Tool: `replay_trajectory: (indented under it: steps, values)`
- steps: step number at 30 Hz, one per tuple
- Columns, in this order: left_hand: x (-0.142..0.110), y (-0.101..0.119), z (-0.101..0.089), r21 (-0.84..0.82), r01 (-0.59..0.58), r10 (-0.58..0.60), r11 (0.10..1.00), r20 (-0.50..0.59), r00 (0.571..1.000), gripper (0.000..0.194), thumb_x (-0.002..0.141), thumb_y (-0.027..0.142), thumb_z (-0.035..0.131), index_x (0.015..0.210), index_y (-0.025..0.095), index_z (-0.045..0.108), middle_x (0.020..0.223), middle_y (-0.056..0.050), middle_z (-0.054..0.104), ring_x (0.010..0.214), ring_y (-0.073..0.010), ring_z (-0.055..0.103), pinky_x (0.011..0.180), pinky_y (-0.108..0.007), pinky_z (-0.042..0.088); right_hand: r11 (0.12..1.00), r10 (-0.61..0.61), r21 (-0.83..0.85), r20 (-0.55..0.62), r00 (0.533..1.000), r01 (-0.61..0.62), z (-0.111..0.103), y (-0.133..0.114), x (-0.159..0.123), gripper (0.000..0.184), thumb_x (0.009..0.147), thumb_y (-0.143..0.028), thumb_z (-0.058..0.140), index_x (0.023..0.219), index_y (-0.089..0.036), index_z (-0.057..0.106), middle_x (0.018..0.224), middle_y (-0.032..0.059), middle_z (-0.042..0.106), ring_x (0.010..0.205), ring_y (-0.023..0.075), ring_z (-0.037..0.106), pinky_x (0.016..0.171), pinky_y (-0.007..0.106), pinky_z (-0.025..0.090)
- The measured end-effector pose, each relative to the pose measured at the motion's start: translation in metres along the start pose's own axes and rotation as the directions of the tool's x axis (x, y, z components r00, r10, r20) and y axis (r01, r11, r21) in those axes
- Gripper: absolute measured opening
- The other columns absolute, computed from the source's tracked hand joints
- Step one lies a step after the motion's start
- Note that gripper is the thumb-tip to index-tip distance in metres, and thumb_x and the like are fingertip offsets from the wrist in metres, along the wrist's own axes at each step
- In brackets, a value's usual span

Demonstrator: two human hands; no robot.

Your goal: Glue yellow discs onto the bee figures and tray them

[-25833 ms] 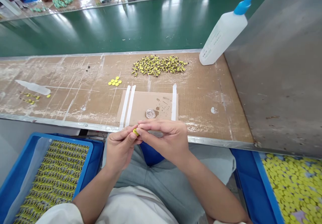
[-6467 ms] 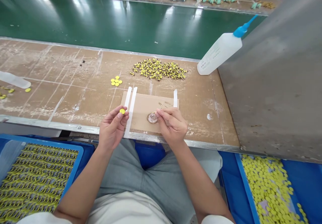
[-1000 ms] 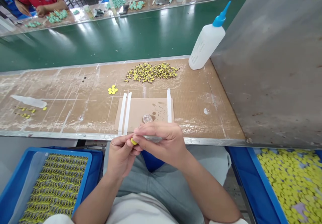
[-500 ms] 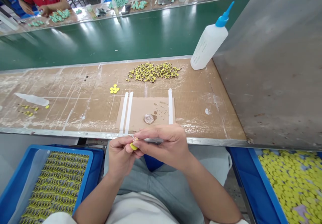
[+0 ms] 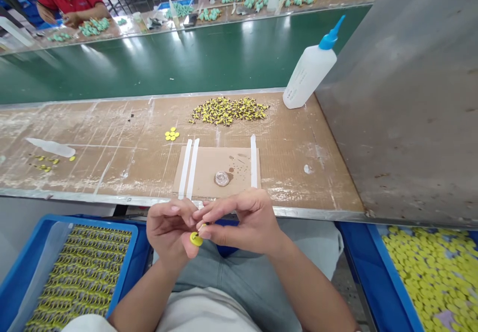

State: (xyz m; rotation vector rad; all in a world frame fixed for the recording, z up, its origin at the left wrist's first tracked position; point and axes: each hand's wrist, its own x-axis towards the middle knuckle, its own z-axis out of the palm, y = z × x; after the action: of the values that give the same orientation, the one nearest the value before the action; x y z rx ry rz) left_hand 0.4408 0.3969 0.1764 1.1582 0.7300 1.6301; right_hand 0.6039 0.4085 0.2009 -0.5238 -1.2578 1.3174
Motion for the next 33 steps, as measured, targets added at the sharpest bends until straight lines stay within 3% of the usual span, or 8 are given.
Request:
replay_trajectory:
  steps: [4, 8, 14, 20, 33]
  values:
    - [0.003, 0.006, -0.009, 0.132, -0.187, 0.175, 0.973, 0.100, 0.980, 0.048, 0.062, 0.028, 0.094, 0.102, 0.034, 0.067, 0.071, 0.005, 0.072, 0.053, -0.0109, 0.065, 0.055, -0.022, 0.057, 0.996, -0.014, 0.090, 0.076, 0.997, 0.007, -0.002, 0.003, 0.001, 0.030, 0.081, -0.007, 0.082, 0.103, -0.026, 0.078, 0.092, 0.0042, 0.078, 0.090, 0.0225, 0.075, 0.094, 0.040, 0.060]
    - [-0.002, 0.014, -0.020, 0.219, -0.145, 0.105, 0.965, 0.182, 0.978, 0.038, 0.057, 0.022, 0.096, 0.085, 0.030, 0.071, 0.068, 0.003, 0.074, 0.050, -0.0157, 0.068, 0.049, -0.025, 0.059, 0.995, -0.048, 0.094, 0.119, 0.992, 0.036, -0.003, 0.003, 0.004, 0.030, 0.080, -0.010, 0.084, 0.104, -0.027, 0.078, 0.089, 0.0045, 0.077, 0.088, 0.0222, 0.075, 0.092, 0.041, 0.060]
    - [-0.005, 0.024, -0.023, 0.221, -0.238, 0.169, 0.946, 0.294, 0.941, 0.069, 0.057, 0.006, 0.093, 0.116, 0.036, 0.073, 0.083, 0.000, 0.079, 0.059, -0.0193, 0.074, 0.054, -0.026, 0.063, 0.998, -0.040, 0.061, 0.142, 0.989, 0.031, -0.003, 0.003, 0.004, 0.031, 0.080, -0.010, 0.084, 0.106, -0.026, 0.078, 0.085, 0.0052, 0.077, 0.083, 0.0225, 0.074, 0.088, 0.042, 0.061]
    - [0.001, 0.025, -0.021, 0.103, -0.388, 0.310, 0.916, 0.433, 0.846, 0.062, 0.075, -0.004, 0.077, 0.131, 0.017, 0.061, 0.099, -0.006, 0.076, 0.079, -0.0174, 0.077, 0.071, -0.025, 0.066, 0.998, 0.018, 0.064, 0.069, 0.997, -0.022, 0.000, 0.004, 0.000, 0.028, 0.073, -0.010, 0.088, 0.097, -0.021, 0.081, 0.081, 0.0067, 0.076, 0.074, 0.0206, 0.074, 0.082, 0.034, 0.061]
    - [-0.001, 0.021, -0.023, 0.181, -0.309, 0.201, 0.934, 0.449, 0.871, 0.086, 0.078, -0.002, 0.077, 0.151, 0.024, 0.040, 0.088, 0.000, 0.068, 0.076, -0.0112, 0.069, 0.074, -0.025, 0.064, 0.993, 0.106, -0.047, 0.019, 0.994, -0.105, 0.001, 0.002, -0.002, 0.023, 0.073, -0.009, 0.087, 0.092, -0.021, 0.080, 0.082, 0.0055, 0.076, 0.076, 0.0207, 0.072, 0.073, 0.031, 0.059]
